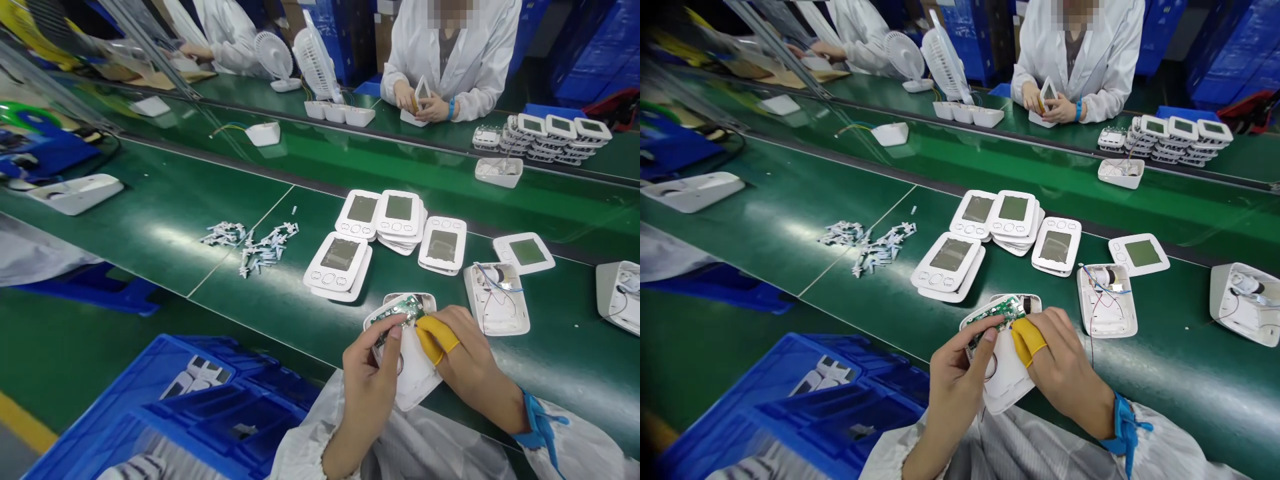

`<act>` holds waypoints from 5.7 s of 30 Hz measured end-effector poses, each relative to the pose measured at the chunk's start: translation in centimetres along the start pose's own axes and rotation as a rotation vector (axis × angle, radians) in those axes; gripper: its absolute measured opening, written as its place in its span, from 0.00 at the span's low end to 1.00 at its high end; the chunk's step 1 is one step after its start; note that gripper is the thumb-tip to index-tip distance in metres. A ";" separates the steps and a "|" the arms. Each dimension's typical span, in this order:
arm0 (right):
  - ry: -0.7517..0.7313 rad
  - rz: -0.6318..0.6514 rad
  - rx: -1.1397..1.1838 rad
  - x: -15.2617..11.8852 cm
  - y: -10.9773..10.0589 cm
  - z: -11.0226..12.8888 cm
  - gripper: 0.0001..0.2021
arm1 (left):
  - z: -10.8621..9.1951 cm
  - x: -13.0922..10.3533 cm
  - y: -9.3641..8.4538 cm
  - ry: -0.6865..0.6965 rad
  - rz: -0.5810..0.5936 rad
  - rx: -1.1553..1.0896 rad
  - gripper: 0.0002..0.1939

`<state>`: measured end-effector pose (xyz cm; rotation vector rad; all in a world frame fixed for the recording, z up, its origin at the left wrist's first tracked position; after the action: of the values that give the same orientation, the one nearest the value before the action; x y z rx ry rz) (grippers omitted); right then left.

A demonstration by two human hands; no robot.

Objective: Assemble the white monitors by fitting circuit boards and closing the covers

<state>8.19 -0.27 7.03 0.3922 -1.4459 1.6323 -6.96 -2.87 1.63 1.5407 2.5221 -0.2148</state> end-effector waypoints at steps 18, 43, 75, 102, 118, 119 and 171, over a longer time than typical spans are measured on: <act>0.223 0.036 0.231 2.3 1.5 -2.4 0.10 | 2.8 -1.8 -1.0 -0.026 -0.356 -0.232 0.30; 0.228 0.059 0.350 2.1 2.1 -2.4 0.08 | 0.0 0.4 -0.6 -0.055 0.114 0.066 0.24; 0.258 0.242 0.339 1.5 3.0 -2.6 0.06 | 1.1 0.4 -0.5 -0.107 0.089 -0.039 0.23; 0.218 0.218 0.358 1.8 1.9 -1.3 0.08 | -1.6 -1.3 -0.5 0.145 0.183 0.172 0.23; 0.027 0.125 0.208 1.9 1.4 -0.5 0.07 | -1.5 -1.0 0.1 0.185 0.216 0.272 0.23; 0.075 0.100 0.215 1.7 1.3 -0.7 0.07 | -1.5 -1.1 0.2 0.203 0.198 0.267 0.23; 0.222 0.026 0.502 1.3 1.8 -4.9 0.12 | -5.9 4.6 0.8 0.276 0.562 0.500 0.09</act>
<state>7.64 4.84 5.54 0.4541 -0.8705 1.9869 -8.76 2.71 6.28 2.5552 2.1857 -0.6180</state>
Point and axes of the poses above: each hand's wrist, its own x-axis towards the middle knuckle, its own y-axis out of the palm, z = x × y, the point moved 9 cm from there along x, towards the middle knuckle, and after that the axes turned 8 degrees about -y, right-handed, at the moved point
